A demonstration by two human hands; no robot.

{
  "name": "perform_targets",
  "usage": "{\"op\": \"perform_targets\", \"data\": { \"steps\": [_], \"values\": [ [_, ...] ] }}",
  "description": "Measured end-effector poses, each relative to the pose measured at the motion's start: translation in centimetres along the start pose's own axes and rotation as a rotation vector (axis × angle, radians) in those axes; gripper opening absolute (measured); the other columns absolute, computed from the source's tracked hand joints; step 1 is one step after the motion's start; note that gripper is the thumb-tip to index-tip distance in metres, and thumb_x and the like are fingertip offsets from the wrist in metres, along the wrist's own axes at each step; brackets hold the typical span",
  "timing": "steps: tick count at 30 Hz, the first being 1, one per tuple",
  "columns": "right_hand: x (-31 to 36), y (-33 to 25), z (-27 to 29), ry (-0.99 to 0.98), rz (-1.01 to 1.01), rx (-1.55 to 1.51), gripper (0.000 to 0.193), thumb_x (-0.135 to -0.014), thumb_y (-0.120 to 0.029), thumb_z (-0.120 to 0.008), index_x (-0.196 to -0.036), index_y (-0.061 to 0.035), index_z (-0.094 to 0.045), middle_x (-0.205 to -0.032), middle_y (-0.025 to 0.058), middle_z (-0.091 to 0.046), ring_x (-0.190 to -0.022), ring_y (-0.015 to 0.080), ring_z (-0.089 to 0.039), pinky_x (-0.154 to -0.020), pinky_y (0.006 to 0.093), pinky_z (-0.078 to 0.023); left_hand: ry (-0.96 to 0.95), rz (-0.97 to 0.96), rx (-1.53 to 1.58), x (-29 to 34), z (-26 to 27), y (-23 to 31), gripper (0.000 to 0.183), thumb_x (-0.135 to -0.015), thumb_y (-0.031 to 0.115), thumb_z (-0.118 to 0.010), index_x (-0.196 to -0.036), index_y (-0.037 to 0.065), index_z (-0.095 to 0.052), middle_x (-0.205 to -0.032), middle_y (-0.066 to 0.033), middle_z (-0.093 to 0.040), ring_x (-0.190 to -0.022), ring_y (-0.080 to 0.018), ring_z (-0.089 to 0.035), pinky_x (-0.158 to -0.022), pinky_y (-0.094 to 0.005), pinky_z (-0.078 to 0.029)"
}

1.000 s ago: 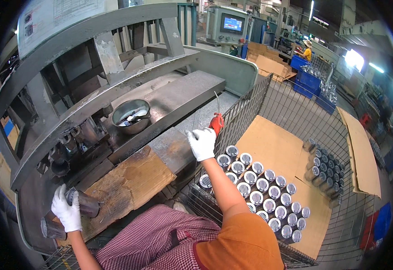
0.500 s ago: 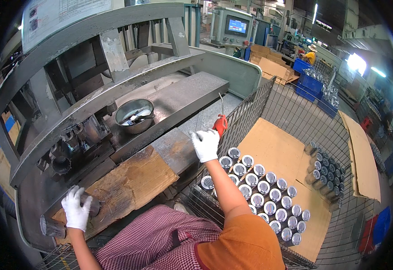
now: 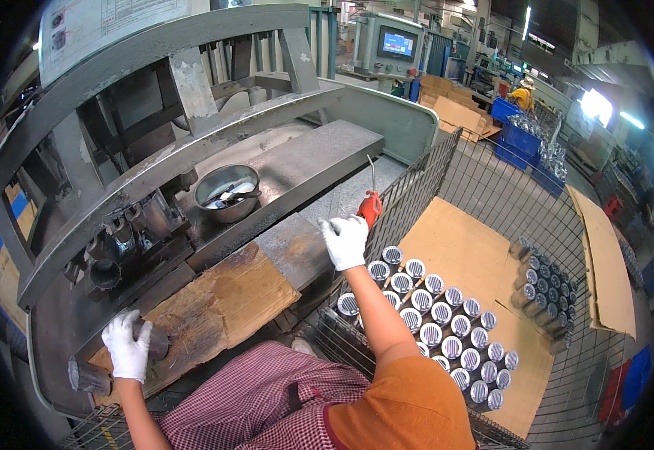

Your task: The recorder uses a specialized press and deburring tool to process cylindrical metal components in a factory environment.

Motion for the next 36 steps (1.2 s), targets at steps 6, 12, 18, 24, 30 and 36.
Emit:
{"op": "perform_targets", "data": {
  "steps": [6, 12, 18, 24, 30, 36],
  "values": [
    [-0.6, -1.4, 0.1, 0.007, 0.030, 0.004, 0.035, -0.086, -0.036, -0.064, -0.063, -0.0090, -0.065, -0.058, 0.0111, -0.058, -0.066, 0.0313, -0.057, -0.086, 0.0426, -0.042, 0.110, -0.058, -0.112, 0.9, -1.0, -0.6, 0.039, -0.078, 0.030, -0.073, -0.110, 0.010, -0.064, -0.120, -0.0120, -0.060, -0.118, -0.0298, -0.051, -0.100, -0.0455, -0.033],
    [-0.3, -1.3, -0.6, 0.003, 0.021, 0.009, 0.035, -0.085, -0.036, -0.065, -0.063, -0.0091, -0.065, -0.059, 0.0110, -0.058, -0.067, 0.0313, -0.057, -0.084, 0.0442, -0.042, -0.183, 0.254, -0.007, 0.4, 0.6, -0.6, 0.039, -0.079, 0.032, -0.072, -0.109, 0.009, -0.065, -0.129, -0.0136, -0.056, -0.127, -0.0309, -0.046, -0.103, -0.0463, -0.030],
    [-0.5, -0.4, 0.0, 0.100, 0.126, 0.018, 0.030, -0.079, -0.027, -0.066, -0.058, -0.0070, -0.059, -0.057, 0.0146, -0.055, -0.057, 0.0350, -0.053, -0.062, 0.0448, -0.041, 0.101, -0.023, -0.017, 0.1, 0.0, -0.2, 0.040, -0.081, 0.038, -0.068, -0.111, 0.012, -0.065, -0.114, -0.0091, -0.063, -0.110, -0.0288, -0.056, -0.097, -0.0437, -0.036],
    [-0.7, 1.6, -1.3, 0.011, 0.070, -0.084, 0.024, -0.085, -0.024, -0.067, -0.072, -0.0038, -0.066, -0.068, 0.0150, -0.060, -0.070, 0.0338, -0.056, -0.075, 0.0440, -0.042, 0.072, -0.052, -0.110, 0.6, 0.4, -0.3, 0.044, -0.082, 0.043, -0.066, -0.113, 0.012, -0.065, -0.111, -0.0078, -0.063, -0.110, -0.0280, -0.056, -0.099, -0.0445, -0.035],
    [-0.3, 1.2, -1.5, 0.022, 0.067, -0.085, 0.023, -0.085, -0.024, -0.068, -0.072, -0.0045, -0.066, -0.068, 0.0125, -0.060, -0.069, 0.0321, -0.056, -0.075, 0.0429, -0.043, -0.043, 0.119, -0.026, 0.8, 1.1, -0.6, 0.048, -0.084, 0.048, -0.063, -0.115, 0.012, -0.064, -0.125, -0.0102, -0.059, -0.121, -0.0285, -0.050, -0.103, -0.0448, -0.031],
    [-0.6, -4.2, 1.4, 0.056, 0.123, 0.275, 0.022, -0.082, -0.023, -0.069, -0.099, -0.0089, -0.068, -0.090, 0.0131, -0.066, -0.087, 0.0328, -0.062, -0.079, 0.0452, -0.047, -0.115, 0.158, -0.044, 0.1, 1.2, 0.0, 0.051, -0.084, 0.052, -0.060, -0.115, 0.011, -0.065, -0.122, -0.0080, -0.061, -0.121, -0.0269, -0.050, -0.105, -0.0456, -0.030]
  ]
}}
Point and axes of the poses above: each hand's wrist, its own x-axis away from the middle knuckle, its own z-axis out of the back of the hand, y = z × x, the point moved 3 cm from there along -x, towards the middle knuckle
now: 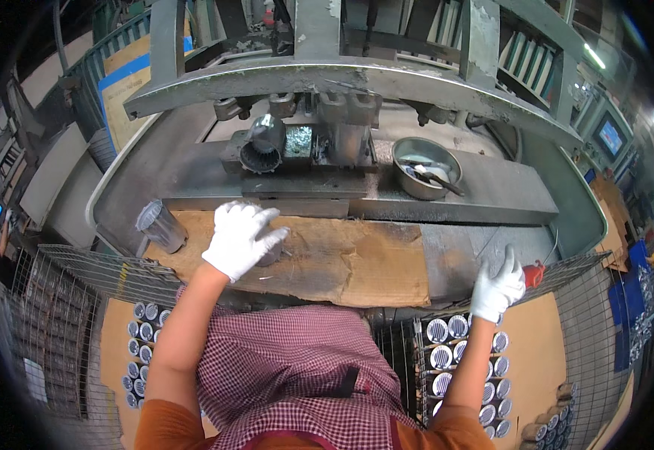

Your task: The recorder uses a specialized press and deburring tool to process cylindrical metal components in a factory environment.

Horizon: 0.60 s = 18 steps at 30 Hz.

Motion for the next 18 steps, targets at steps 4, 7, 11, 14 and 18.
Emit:
{"op": "perform_targets", "data": {
  "steps": [4, 7, 11, 14, 18],
  "values": [
    [-1.0, -7.9, 1.4, -0.138, 0.338, -0.498, 0.016, -0.078, -0.012, -0.070, -0.094, -0.0054, -0.069, -0.091, 0.0145, -0.068, -0.084, 0.0329, -0.065, -0.078, 0.0423, -0.050, 0.146, -0.121, -0.039, 0.4, -0.7, 0.1, 0.049, -0.085, 0.051, -0.060, -0.114, 0.011, -0.065, -0.117, -0.0075, -0.063, -0.118, -0.0266, -0.052, -0.104, -0.0463, -0.030],
    [-3.4, -16.9, 1.2, -0.246, 0.565, -0.721, 0.011, -0.079, -0.014, -0.070, -0.087, -0.0064, -0.070, -0.086, 0.0129, -0.069, -0.077, 0.0314, -0.065, -0.070, 0.0396, -0.051, 0.195, -0.128, -0.063, 0.4, -1.1, -0.5, 0.047, -0.085, 0.050, -0.060, -0.112, 0.011, -0.066, -0.113, -0.0071, -0.063, -0.115, -0.0262, -0.053, -0.103, -0.0460, -0.031],
    [-7.4, -25.3, -3.1, -0.199, 0.669, -0.707, 0.016, -0.085, -0.027, -0.065, -0.090, -0.0125, -0.068, -0.086, 0.0086, -0.065, -0.080, 0.0298, -0.063, -0.069, 0.0405, -0.048, 0.174, -0.115, -0.030, 0.2, -1.0, -0.3, 0.046, -0.085, 0.050, -0.060, -0.110, 0.011, -0.067, -0.112, -0.0068, -0.064, -0.115, -0.0259, -0.053, -0.103, -0.0457, -0.031],
    [-10.4, -29.8, -7.3, -0.395, 0.538, -0.546, 0.035, -0.087, -0.044, -0.059, -0.100, -0.0116, -0.067, -0.100, 0.0123, -0.067, -0.090, 0.0333, -0.064, -0.079, 0.0445, -0.049, 0.187, -0.102, -0.051, 0.1, -1.2, -0.5, 0.046, -0.084, 0.050, -0.061, -0.109, 0.012, -0.067, -0.111, -0.0066, -0.064, -0.113, -0.0254, -0.054, -0.102, -0.0458, -0.032],
    [-12.3, -33.1, -8.6, -0.700, 0.587, -0.362, 0.053, -0.091, -0.057, -0.046, -0.106, -0.0109, -0.068, -0.108, 0.0155, -0.067, -0.102, 0.0360, -0.063, -0.089, 0.0443, -0.048, 0.233, -0.116, 0.005, 0.4, -0.8, -0.6, 0.045, -0.083, 0.050, -0.063, -0.109, 0.013, -0.067, -0.111, -0.0068, -0.065, -0.111, -0.0246, -0.055, -0.103, -0.0455, -0.032]
  ]
}}
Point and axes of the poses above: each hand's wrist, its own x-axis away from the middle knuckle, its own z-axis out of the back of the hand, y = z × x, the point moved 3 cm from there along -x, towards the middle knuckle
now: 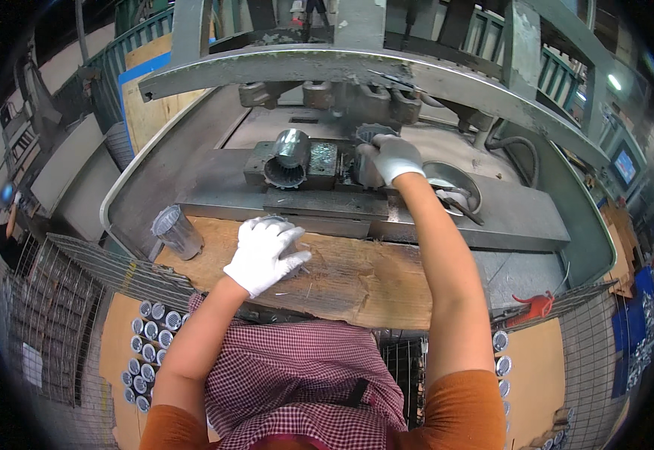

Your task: The recorder uses a specialized press and deburring tool to process cylindrical metal components in a factory environment.

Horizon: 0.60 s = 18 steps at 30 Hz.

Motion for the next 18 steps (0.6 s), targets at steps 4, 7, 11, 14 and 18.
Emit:
{"op": "perform_targets", "data": {
  "steps": [4, 7, 11, 14, 18],
  "values": [
    [1.6, -0.2, 1.5, 0.037, 0.021, -0.067, 0.052, -0.087, -0.057, -0.053, -0.099, -0.0097, -0.071, -0.103, 0.0175, -0.068, -0.097, 0.0347, -0.064, -0.085, 0.0429, -0.049, -0.014, 0.279, 0.245, -1.8, 1.4, -1.5, 0.045, -0.087, 0.043, -0.062, -0.114, 0.008, -0.065, -0.116, -0.0114, -0.064, -0.112, -0.0287, -0.057, -0.099, -0.0406, -0.040],
    [6.3, -1.8, 3.1, 0.061, 0.063, -0.249, 0.049, -0.084, -0.056, -0.059, -0.090, -0.0087, -0.073, -0.091, 0.0171, -0.068, -0.086, 0.0346, -0.066, -0.077, 0.0418, -0.051, -0.027, 0.600, 0.507, -3.0, 0.4, -4.4, 0.052, -0.089, 0.047, -0.057, -0.121, 0.006, -0.062, -0.118, -0.0179, -0.063, -0.114, -0.0329, -0.057, -0.097, -0.0378, -0.044],
    [11.7, -2.7, -0.3, 0.109, 0.226, -0.340, 0.041, -0.084, -0.050, -0.063, -0.084, -0.0097, -0.072, -0.076, 0.0147, -0.066, -0.073, 0.0320, -0.065, -0.068, 0.0410, -0.050, -0.092, 0.660, 0.351, -6.7, -1.3, -8.8, 0.067, -0.086, 0.058, -0.055, -0.126, 0.003, -0.059, -0.125, -0.0248, -0.058, -0.118, -0.0360, -0.055, -0.101, -0.0392, -0.041],
    [16.1, -4.5, -2.7, 0.278, 0.407, -0.233, 0.036, -0.083, -0.048, -0.064, -0.073, -0.0128, -0.069, -0.071, 0.0100, -0.065, -0.063, 0.0266, -0.062, -0.059, 0.0391, -0.046, -0.142, 0.808, 0.160, -8.4, -3.1, -11.4, 0.068, -0.084, 0.058, -0.055, -0.124, 0.004, -0.061, -0.126, -0.0238, -0.058, -0.116, -0.0378, -0.056, -0.099, -0.0408, -0.043],
    [20.0, -6.4, -3.3, 0.257, 0.374, -0.088, 0.028, -0.074, -0.042, -0.075, -0.078, -0.0152, -0.069, -0.067, 0.0052, -0.063, -0.059, 0.0228, -0.061, -0.058, 0.0364, -0.042, -0.126, 0.805, 0.047, -10.0, -4.9, -12.3, 0.058, -0.083, 0.051, -0.059, -0.112, 0.002, -0.067, -0.119, -0.0233, -0.061, -0.108, -0.0382, -0.060, -0.094, -0.0414, -0.046]
  ]
}}
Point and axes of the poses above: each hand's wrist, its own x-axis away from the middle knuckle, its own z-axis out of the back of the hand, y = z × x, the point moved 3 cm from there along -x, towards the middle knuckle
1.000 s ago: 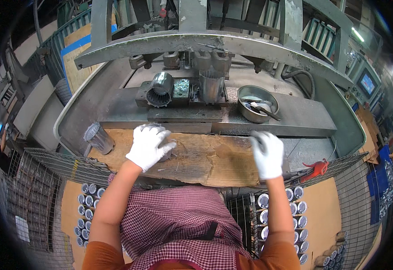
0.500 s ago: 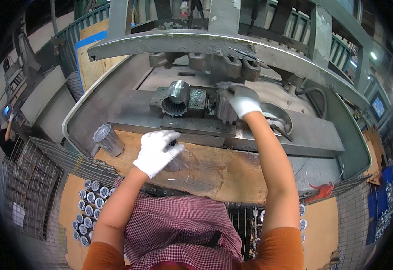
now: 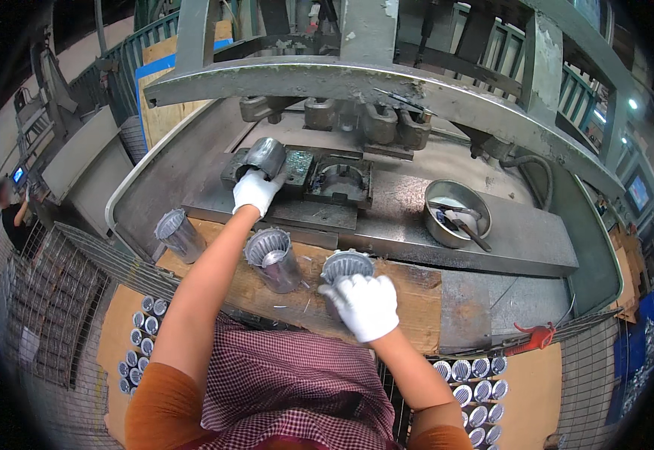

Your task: The recorder uses a specialized press and deburring tool to process cylindrical metal components in a factory environment.

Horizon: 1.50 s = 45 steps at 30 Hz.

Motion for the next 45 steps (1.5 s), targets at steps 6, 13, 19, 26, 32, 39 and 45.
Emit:
{"op": "perform_targets", "data": {
  "steps": [6, 13, 19, 26, 32, 39, 45],
  "values": [
    [0.6, 1.4, 2.6, -0.021, -0.016, -0.154, 0.033, -0.079, -0.043, -0.071, -0.088, -0.0119, -0.067, -0.070, 0.0047, -0.064, -0.062, 0.0225, -0.063, -0.059, 0.0361, -0.044, 0.448, -0.237, 0.195, 0.6, 1.9, -0.7, 0.032, -0.080, 0.032, -0.064, -0.085, 0.001, -0.070, -0.097, -0.0226, -0.065, -0.088, -0.0392, -0.062, -0.081, -0.0434, -0.048],
    [-4.8, 7.2, -0.8, 0.043, -0.233, -0.180, 0.039, -0.083, -0.050, -0.064, -0.084, -0.0114, -0.071, -0.078, 0.0116, -0.068, -0.072, 0.0301, -0.066, -0.067, 0.0408, -0.050, 0.541, -0.811, -0.130, 5.2, 4.9, 7.3, 0.017, -0.071, 0.038, -0.071, -0.075, 0.021, -0.072, -0.076, 0.0009, -0.061, -0.084, -0.0248, -0.054, -0.078, -0.0417, -0.035],
    [-11.1, 8.1, -4.2, -0.382, -0.460, -0.147, 0.061, -0.078, -0.066, -0.059, -0.088, -0.0070, -0.072, -0.089, 0.0169, -0.070, -0.089, 0.0334, -0.067, -0.078, 0.0424, -0.052, 0.405, -0.853, -0.188, 4.0, 0.8, 10.8, 0.027, -0.075, 0.044, -0.066, -0.091, 0.023, -0.074, -0.085, -0.0005, -0.066, -0.093, -0.0262, -0.057, -0.079, -0.0465, -0.037],
    [-14.8, 10.4, -7.5, -0.418, -0.491, -0.063, 0.055, -0.079, -0.059, -0.061, -0.099, -0.0084, -0.073, -0.100, 0.0167, -0.069, -0.094, 0.0350, -0.066, -0.082, 0.0422, -0.052, 0.258, -0.645, -0.129, 4.2, 3.7, 10.7, 0.034, -0.083, 0.045, -0.062, -0.095, 0.016, -0.073, -0.091, -0.0100, -0.067, -0.090, -0.0302, -0.062, -0.079, -0.0453, -0.045],
    [-14.9, 9.2, -8.1, -0.446, -0.430, -0.077, 0.045, -0.084, -0.050, -0.058, -0.095, -0.0091, -0.073, -0.101, 0.0169, -0.069, -0.094, 0.0351, -0.066, -0.082, 0.0438, -0.052, -0.428, -0.440, -0.300, 8.5, 5.9, 4.4, 0.073, -0.085, 0.070, -0.045, -0.094, 0.003, -0.072, -0.094, -0.0193, -0.068, -0.093, -0.0354, -0.064, -0.087, -0.0408, -0.049],
    [-13.5, 9.3, -6.3, -0.378, -0.444, -0.124, 0.045, -0.087, -0.050, -0.053, -0.098, -0.0114, -0.072, -0.097, 0.0174, -0.069, -0.092, 0.0356, -0.066, -0.080, 0.0451, -0.051, -0.483, -0.487, -0.187, 12.3, 1.2, 0.8, 0.067, -0.089, 0.061, -0.044, -0.103, 0.001, -0.069, -0.104, -0.0232, -0.066, -0.100, -0.0364, -0.063, -0.089, -0.0414, -0.048],
    [-1.0, 12.3, 4.1, 0.003, -0.620, -0.212, 0.041, -0.085, -0.045, -0.065, -0.092, -0.0059, -0.072, -0.091, 0.0161, -0.069, -0.085, 0.0324, -0.066, -0.078, 0.0369, -0.051, -0.183, -0.172, 0.604, 10.5, 0.1, -8.3, 0.034, -0.090, 0.035, -0.057, -0.104, 0.005, -0.064, -0.096, -0.0150, -0.069, -0.087, -0.0290, -0.066, -0.081, -0.0363, -0.052]
  ]
}}
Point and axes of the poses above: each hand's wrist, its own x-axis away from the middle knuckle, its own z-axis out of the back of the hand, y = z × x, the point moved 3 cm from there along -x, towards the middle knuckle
